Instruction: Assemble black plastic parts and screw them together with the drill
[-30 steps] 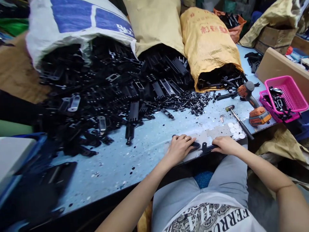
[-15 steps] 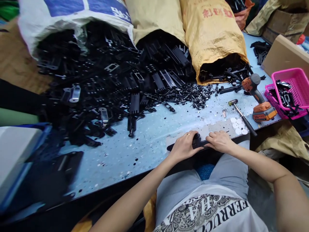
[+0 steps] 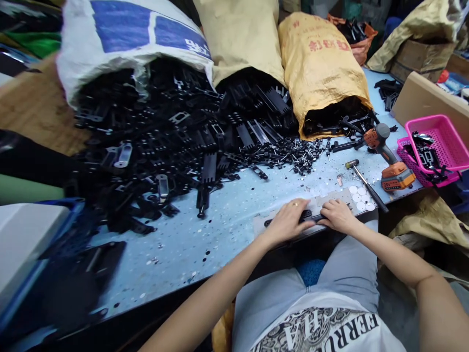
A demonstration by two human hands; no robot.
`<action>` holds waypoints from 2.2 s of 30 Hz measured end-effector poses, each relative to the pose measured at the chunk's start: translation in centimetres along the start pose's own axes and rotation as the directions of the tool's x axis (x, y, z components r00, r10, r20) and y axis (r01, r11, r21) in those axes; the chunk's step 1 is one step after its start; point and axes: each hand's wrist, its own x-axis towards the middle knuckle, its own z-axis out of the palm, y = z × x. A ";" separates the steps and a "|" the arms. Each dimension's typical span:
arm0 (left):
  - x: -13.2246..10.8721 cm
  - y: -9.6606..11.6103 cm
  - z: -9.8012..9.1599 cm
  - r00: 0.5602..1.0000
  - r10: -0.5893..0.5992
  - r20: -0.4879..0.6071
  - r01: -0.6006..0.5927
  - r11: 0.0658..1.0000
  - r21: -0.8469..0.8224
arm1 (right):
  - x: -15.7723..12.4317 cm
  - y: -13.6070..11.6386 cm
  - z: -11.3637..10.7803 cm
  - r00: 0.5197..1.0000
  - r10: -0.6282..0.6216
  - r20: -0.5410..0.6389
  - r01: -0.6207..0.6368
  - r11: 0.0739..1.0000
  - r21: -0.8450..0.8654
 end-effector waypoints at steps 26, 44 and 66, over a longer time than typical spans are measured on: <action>-3.0 -3.5 -2.8 0.734 -0.533 -0.420 0.223 0.774 -0.593 | 7.1 3.8 -1.9 0.855 0.498 -0.144 -0.277 0.674 0.685; -7.9 -1.7 -0.9 0.741 -0.354 -0.570 0.306 0.934 -0.182 | 2.6 -2.5 1.0 0.872 0.203 -0.445 0.055 0.863 0.502; -8.0 -4.0 -1.3 0.799 0.286 -0.529 -0.023 0.893 0.449 | 1.6 -1.8 2.7 0.831 -0.014 -0.556 0.179 0.953 0.245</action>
